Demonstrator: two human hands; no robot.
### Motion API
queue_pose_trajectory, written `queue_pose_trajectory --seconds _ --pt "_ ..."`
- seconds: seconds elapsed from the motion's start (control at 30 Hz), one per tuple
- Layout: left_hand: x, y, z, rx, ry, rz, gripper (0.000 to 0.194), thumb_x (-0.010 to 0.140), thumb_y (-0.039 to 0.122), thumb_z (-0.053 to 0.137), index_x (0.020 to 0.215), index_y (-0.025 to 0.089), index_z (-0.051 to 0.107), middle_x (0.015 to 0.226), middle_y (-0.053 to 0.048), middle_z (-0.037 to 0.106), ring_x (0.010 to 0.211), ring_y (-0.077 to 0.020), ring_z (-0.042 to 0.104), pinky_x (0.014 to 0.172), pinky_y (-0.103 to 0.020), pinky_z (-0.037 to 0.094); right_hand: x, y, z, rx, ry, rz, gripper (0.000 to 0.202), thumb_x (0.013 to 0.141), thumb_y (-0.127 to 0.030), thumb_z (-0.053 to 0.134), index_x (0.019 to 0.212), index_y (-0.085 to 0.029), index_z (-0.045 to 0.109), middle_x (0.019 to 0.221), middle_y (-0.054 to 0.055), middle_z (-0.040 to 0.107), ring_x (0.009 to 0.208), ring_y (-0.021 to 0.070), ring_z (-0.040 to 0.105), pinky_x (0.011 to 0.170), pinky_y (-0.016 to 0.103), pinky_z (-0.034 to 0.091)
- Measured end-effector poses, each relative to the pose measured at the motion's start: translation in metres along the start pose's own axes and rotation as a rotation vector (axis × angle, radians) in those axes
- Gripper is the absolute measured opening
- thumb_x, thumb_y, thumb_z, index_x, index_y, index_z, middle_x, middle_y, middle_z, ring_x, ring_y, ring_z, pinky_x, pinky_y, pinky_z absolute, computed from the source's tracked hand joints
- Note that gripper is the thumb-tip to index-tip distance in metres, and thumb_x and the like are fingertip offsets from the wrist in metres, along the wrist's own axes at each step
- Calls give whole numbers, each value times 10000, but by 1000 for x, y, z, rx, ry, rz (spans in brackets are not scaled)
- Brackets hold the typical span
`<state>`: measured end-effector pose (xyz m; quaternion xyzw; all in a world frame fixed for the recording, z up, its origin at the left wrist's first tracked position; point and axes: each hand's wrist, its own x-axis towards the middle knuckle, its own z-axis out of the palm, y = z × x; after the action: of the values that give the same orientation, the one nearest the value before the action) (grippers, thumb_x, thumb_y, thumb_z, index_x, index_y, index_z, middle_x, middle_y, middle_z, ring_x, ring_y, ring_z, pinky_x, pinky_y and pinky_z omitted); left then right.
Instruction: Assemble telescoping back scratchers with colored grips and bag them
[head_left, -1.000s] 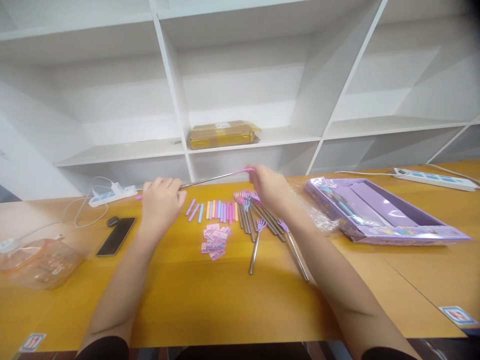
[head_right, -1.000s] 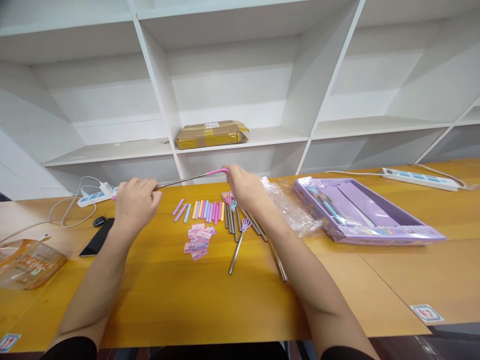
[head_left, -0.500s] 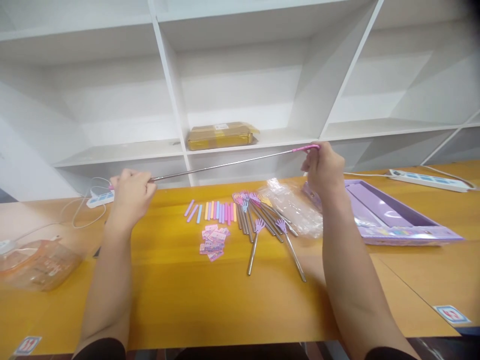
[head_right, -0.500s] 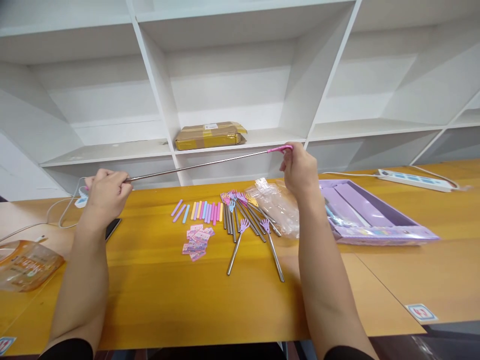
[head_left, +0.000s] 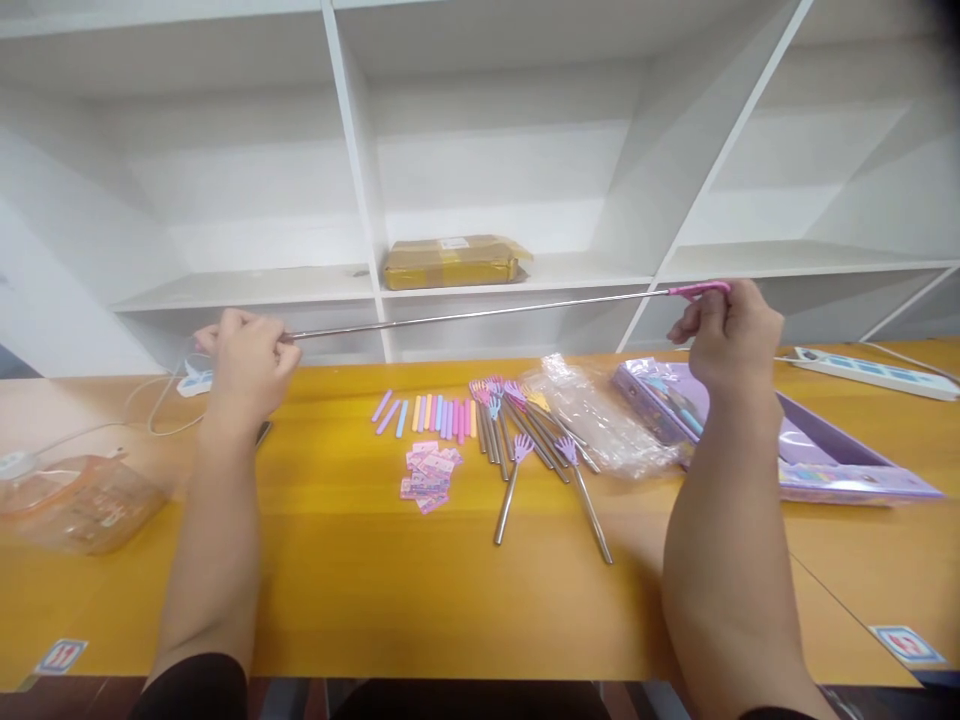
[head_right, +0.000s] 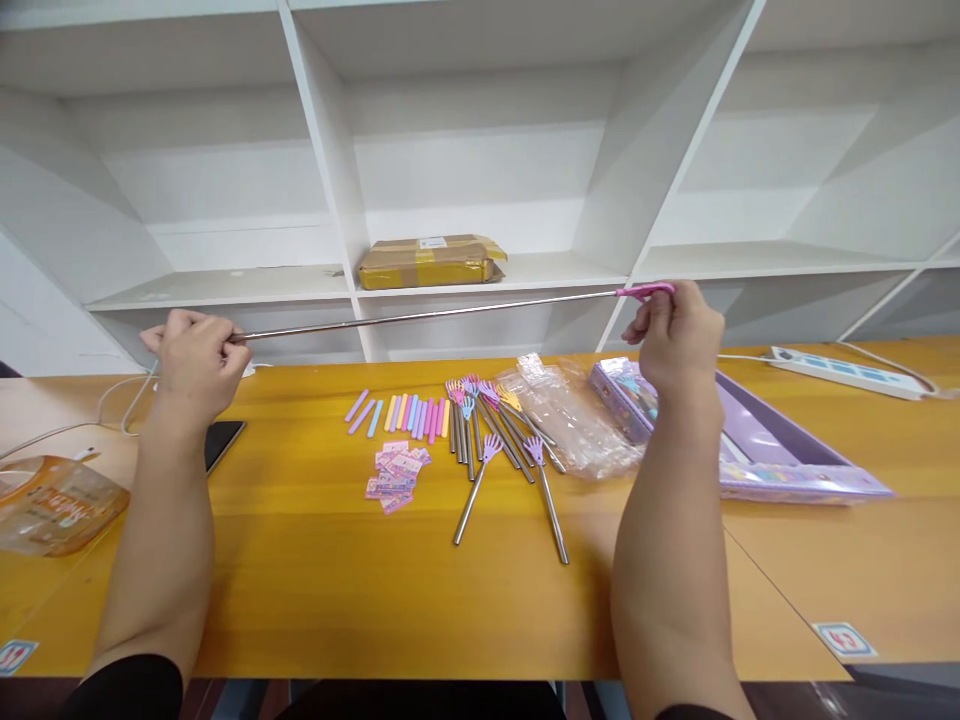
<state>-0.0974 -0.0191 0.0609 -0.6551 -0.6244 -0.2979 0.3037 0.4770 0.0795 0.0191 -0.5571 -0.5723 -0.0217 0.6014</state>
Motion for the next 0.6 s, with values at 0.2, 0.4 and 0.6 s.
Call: queue_pose_trajectory --seconds 0.2,0.4,0.6 --pt "-2 -4 -9 -51 -66 -46 199 971 194 481 823 181 613 844 -37 631 1027 -253 553 915 -449 269 -3 3 2 66 12 -108 297 1004 -235 589 1290 -246 669 972 52 723 601 99 676 591 236 540" --pt "0 -5 -6 -21 -92 -25 179 953 215 480 831 190 608 871 -43 687 1035 -262 555 899 -439 257 -5 0 8 32 -99 -215 214 987 -184 570 1136 -228 716 783 -8 695 604 101 690 658 221 553" --pt "-4 -8 -8 46 59 -80 110 900 252 560 806 197 552 832 -30 596 976 -258 513 898 -433 258 -5 -7 11 43 18 -236 204 997 -134 549 1031 -215 733 710 -18 673 593 105 678 697 226 546"
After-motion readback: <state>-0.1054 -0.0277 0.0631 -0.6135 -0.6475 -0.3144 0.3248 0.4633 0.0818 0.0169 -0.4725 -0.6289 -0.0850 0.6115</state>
